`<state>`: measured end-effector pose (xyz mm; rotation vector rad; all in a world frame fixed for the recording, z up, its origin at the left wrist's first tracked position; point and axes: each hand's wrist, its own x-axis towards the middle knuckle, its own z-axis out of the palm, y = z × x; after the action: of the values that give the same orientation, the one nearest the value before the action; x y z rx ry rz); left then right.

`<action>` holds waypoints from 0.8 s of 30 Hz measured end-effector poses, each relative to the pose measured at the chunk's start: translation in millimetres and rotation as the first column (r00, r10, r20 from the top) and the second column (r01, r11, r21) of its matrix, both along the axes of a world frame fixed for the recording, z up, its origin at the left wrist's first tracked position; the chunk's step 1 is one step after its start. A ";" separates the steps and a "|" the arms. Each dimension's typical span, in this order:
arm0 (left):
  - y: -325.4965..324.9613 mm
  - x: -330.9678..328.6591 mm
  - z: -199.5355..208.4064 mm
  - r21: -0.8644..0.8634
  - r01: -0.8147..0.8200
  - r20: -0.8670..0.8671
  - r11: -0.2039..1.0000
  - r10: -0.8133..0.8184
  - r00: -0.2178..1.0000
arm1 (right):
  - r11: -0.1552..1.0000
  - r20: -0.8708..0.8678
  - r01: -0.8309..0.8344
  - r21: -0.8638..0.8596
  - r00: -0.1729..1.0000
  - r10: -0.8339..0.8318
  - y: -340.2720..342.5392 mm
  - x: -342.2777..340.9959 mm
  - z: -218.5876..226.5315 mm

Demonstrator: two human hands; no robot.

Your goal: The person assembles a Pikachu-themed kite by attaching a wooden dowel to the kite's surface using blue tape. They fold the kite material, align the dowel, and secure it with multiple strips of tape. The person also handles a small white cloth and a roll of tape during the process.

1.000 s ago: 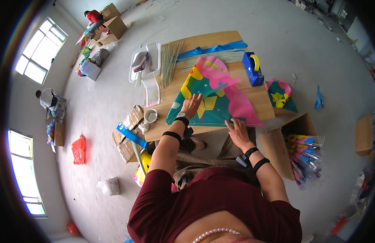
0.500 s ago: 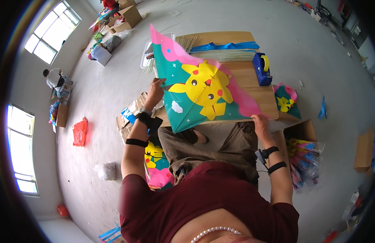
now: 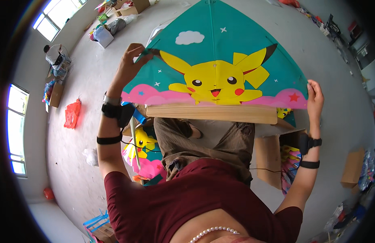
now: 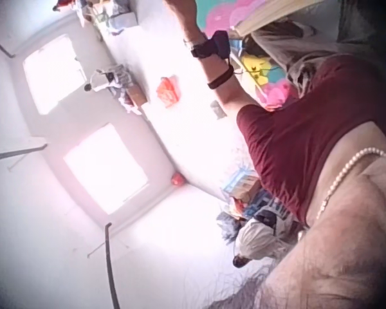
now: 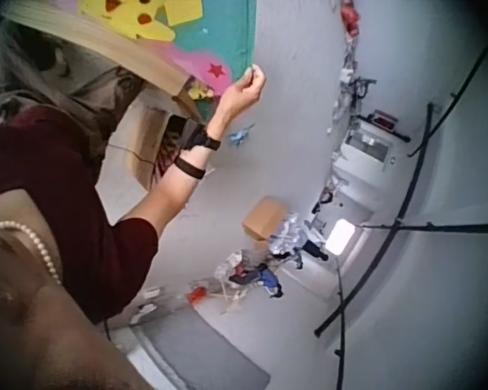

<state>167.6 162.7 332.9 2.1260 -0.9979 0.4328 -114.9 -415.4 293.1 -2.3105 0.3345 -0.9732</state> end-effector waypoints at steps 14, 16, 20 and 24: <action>-70.8 72.7 -171.6 0.280 -0.252 -0.293 0.926 0.332 0.897 | 0.924 -0.226 -0.043 -0.380 0.973 -0.048 -57.7 134.7 -90.4; -85.6 76.0 -192.6 0.282 -0.253 -0.319 0.926 0.339 0.885 | 0.890 -0.241 -0.032 -0.455 0.966 -0.089 -72.5 147.9 -101.4; -90.5 82.3 -236.7 0.253 -0.239 -0.364 0.938 0.321 0.875 | 0.812 -0.280 -0.005 -0.584 0.940 -0.197 -76.1 171.4 -114.8; -103.0 86.9 -270.8 0.220 -0.215 -0.366 0.952 0.285 0.886 | 0.742 -0.309 0.018 -0.670 0.902 -0.301 -64.6 184.3 -113.6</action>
<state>254.5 59.6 62.1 2.3854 -0.5455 0.0280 69.5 -479.9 179.5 -3.2003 0.4149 -0.7566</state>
